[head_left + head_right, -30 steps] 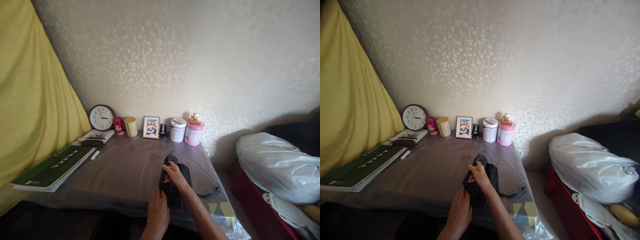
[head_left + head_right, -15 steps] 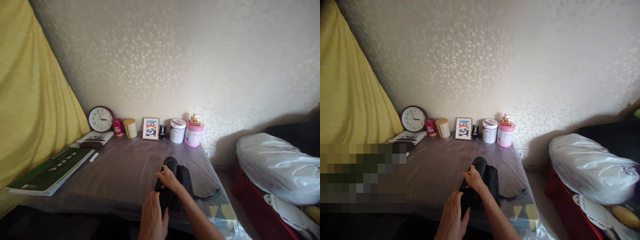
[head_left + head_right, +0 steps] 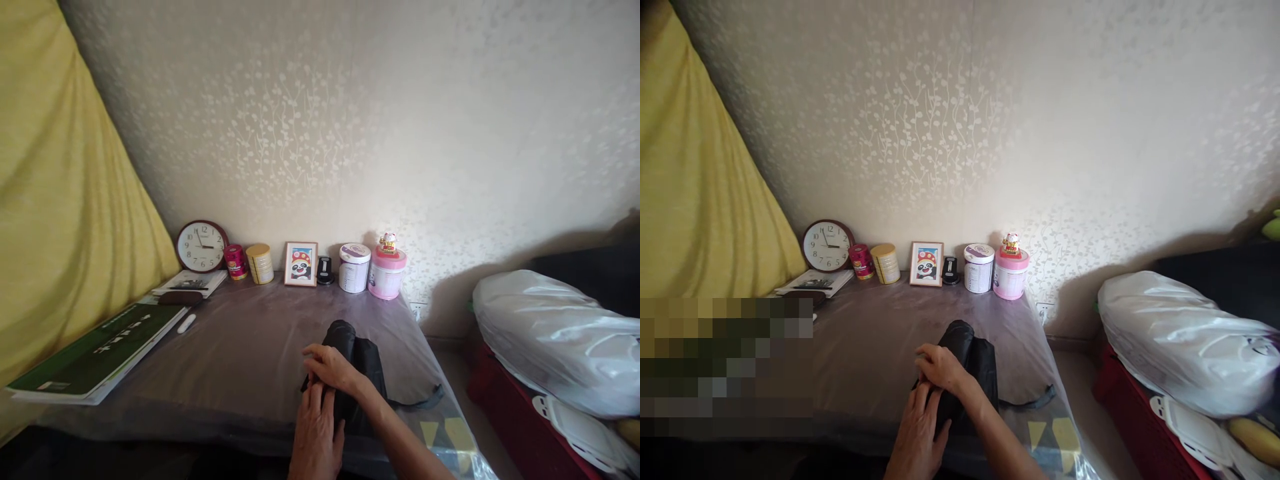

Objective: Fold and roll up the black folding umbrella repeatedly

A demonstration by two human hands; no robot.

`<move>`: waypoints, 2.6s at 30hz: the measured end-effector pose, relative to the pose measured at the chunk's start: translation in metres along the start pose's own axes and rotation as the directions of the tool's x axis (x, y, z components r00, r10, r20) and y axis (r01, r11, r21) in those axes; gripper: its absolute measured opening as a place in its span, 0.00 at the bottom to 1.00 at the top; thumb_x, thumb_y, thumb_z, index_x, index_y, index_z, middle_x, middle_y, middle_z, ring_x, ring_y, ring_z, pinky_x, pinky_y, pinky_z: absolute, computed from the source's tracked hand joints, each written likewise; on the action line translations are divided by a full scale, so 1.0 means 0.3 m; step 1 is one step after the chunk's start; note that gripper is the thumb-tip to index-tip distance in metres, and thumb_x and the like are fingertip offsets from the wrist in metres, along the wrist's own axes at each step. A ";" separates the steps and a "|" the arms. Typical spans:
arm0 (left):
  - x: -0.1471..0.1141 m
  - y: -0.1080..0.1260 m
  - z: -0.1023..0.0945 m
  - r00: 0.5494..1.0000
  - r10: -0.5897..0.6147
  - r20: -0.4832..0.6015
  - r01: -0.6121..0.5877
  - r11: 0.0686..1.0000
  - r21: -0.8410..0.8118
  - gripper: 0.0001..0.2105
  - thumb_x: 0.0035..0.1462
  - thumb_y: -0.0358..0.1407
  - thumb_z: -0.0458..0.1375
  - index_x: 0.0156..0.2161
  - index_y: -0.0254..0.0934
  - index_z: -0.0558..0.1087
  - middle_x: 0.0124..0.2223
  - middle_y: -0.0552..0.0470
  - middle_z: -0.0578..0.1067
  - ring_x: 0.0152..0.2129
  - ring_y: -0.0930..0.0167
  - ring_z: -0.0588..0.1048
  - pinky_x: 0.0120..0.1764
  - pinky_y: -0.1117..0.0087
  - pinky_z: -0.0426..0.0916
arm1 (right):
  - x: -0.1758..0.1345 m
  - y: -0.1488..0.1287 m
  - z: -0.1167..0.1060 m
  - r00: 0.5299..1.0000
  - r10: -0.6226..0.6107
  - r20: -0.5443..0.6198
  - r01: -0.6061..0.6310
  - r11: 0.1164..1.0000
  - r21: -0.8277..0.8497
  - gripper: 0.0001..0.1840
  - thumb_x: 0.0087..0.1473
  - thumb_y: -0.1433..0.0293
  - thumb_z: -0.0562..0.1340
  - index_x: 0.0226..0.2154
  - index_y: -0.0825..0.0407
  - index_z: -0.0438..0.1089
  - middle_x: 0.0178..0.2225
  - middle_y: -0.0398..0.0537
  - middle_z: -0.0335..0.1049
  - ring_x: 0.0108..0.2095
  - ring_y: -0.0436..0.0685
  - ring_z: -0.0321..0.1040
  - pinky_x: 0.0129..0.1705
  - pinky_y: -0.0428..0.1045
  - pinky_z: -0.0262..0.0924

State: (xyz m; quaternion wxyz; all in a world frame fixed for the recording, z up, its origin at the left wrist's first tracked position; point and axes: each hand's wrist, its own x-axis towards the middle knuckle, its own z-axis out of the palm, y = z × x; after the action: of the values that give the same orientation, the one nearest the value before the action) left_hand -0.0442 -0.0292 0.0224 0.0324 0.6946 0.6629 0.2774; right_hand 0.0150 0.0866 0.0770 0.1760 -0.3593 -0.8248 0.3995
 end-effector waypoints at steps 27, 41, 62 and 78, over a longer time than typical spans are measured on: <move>-0.023 -0.059 0.046 0.995 -0.082 0.053 0.082 0.997 0.002 0.21 0.55 0.36 0.47 0.54 0.33 0.59 0.54 0.39 0.65 0.51 0.61 0.67 0.49 0.57 0.67 | 0.050 0.225 -0.082 0.801 -0.359 -0.479 0.116 0.878 -0.465 0.14 0.59 0.67 0.51 0.42 0.51 0.70 0.44 0.52 0.71 0.53 0.57 0.60 0.55 0.56 0.51; -0.026 -0.067 0.048 0.993 -0.063 0.102 0.079 0.985 -0.151 0.25 0.53 0.29 0.45 0.57 0.33 0.51 0.61 0.39 0.57 0.57 0.66 0.59 0.55 0.59 0.61 | 0.053 0.296 -0.104 0.780 -0.175 -0.601 -0.099 0.914 -0.394 0.17 0.58 0.71 0.49 0.44 0.54 0.69 0.47 0.55 0.69 0.50 0.57 0.63 0.52 0.55 0.55; -0.025 -0.074 0.062 0.983 -0.099 0.154 0.137 0.956 -0.258 0.41 0.41 0.19 0.43 0.62 0.38 0.39 0.63 0.46 0.54 0.59 0.70 0.55 0.57 0.65 0.56 | -0.226 0.385 -0.141 0.665 0.322 -0.674 -0.428 0.904 0.009 0.18 0.56 0.59 0.48 0.33 0.51 0.69 0.33 0.52 0.75 0.36 0.60 0.71 0.35 0.50 0.59; -0.034 -0.068 0.066 0.983 -0.078 0.169 0.110 0.975 -0.192 0.41 0.42 0.20 0.45 0.63 0.37 0.36 0.63 0.44 0.54 0.58 0.68 0.57 0.56 0.66 0.58 | -0.169 0.299 -0.117 0.602 0.236 -0.763 -0.213 0.968 0.132 0.23 0.52 0.52 0.48 0.19 0.50 0.63 0.19 0.46 0.68 0.22 0.54 0.63 0.25 0.47 0.55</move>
State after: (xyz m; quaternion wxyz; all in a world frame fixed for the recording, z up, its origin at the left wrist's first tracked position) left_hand -0.0539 -0.0299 -0.0062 0.1684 0.6757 0.6590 0.2841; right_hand 0.1104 0.1061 0.0281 0.4653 -0.5938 -0.6122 0.2369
